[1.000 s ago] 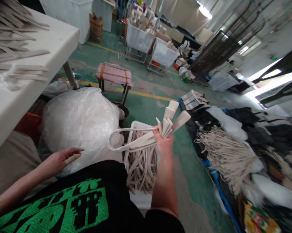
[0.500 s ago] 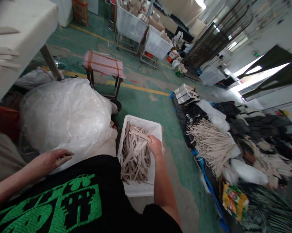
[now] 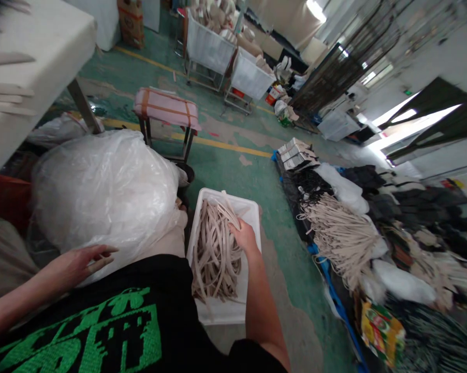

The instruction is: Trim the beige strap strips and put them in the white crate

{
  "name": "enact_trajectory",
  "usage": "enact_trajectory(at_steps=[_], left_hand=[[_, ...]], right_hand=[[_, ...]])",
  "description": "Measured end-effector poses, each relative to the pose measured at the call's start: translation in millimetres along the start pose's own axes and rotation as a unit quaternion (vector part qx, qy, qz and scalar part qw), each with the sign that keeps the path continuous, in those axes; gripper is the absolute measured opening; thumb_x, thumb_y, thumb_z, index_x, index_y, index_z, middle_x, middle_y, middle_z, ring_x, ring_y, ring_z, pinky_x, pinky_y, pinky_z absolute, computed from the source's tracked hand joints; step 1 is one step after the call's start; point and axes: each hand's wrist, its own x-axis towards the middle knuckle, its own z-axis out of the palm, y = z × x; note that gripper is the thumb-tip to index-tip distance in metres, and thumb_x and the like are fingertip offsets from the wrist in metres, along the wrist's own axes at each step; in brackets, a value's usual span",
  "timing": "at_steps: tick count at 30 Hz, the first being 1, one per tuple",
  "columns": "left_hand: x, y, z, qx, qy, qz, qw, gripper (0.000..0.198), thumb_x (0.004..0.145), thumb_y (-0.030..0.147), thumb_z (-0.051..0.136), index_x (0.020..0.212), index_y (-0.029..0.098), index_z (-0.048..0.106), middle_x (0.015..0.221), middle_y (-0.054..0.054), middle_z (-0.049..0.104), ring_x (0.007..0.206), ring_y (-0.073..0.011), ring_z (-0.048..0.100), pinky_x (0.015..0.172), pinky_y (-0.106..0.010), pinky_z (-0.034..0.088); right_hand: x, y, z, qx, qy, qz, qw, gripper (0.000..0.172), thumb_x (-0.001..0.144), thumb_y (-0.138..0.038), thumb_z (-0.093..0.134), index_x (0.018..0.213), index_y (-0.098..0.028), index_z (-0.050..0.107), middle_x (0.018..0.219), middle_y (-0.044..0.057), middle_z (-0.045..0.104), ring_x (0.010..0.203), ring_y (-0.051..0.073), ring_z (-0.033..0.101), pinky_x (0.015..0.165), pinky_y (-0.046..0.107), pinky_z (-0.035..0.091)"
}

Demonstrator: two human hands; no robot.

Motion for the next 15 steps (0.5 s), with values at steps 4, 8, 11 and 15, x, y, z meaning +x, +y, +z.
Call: enact_trajectory(at_steps=[4,8,11,15], left_hand=[[5,9,-3.0,-0.043,-0.018,0.023,0.999,0.051,0.079,0.059,0.047,0.104,0.024,0.074,0.097,-0.007,0.077,0.086,-0.0299,0.072,0.078,-0.034,0.053],[3,28,-14.0,-0.144,0.024,0.042,0.988,0.048,0.085,0.057,0.048,0.114,0.025,0.069,0.103,-0.006,0.076,0.096,-0.0266,0.070,0.086,-0.033,0.052],[-5,47,-28.8,-0.263,0.103,0.051,0.958,0.049,0.088,0.053,0.048,0.124,0.023,0.062,0.110,-0.007,0.073,0.098,-0.0240,0.068,0.089,-0.035,0.052],[-12,68,-51.0,-0.408,0.214,0.041,0.886,0.044,0.080,0.050,0.060,0.110,0.018,0.063,0.105,-0.009,0.072,0.092,-0.0228,0.067,0.083,-0.035,0.054]], right_hand=[[7,-74,-12,0.193,-0.105,-0.085,0.972,0.059,0.089,-0.061,0.049,0.125,-0.015,0.061,0.065,-0.001,0.060,0.044,0.010,0.043,0.045,0.023,0.038],[8,-149,27,0.359,-0.244,-0.181,0.883,0.071,0.088,-0.074,0.039,0.121,-0.016,0.061,0.065,-0.001,0.057,0.041,0.008,0.039,0.042,0.022,0.031],[1,-195,75,0.418,-0.294,-0.174,0.842,0.070,0.090,-0.074,0.033,0.112,-0.016,0.065,0.061,-0.001,0.057,0.039,0.007,0.038,0.040,0.021,0.029],[-16,-235,130,0.419,-0.312,-0.145,0.840,0.058,0.090,-0.069,0.042,0.093,-0.016,0.068,0.055,-0.002,0.055,0.039,0.008,0.039,0.041,0.021,0.029]])
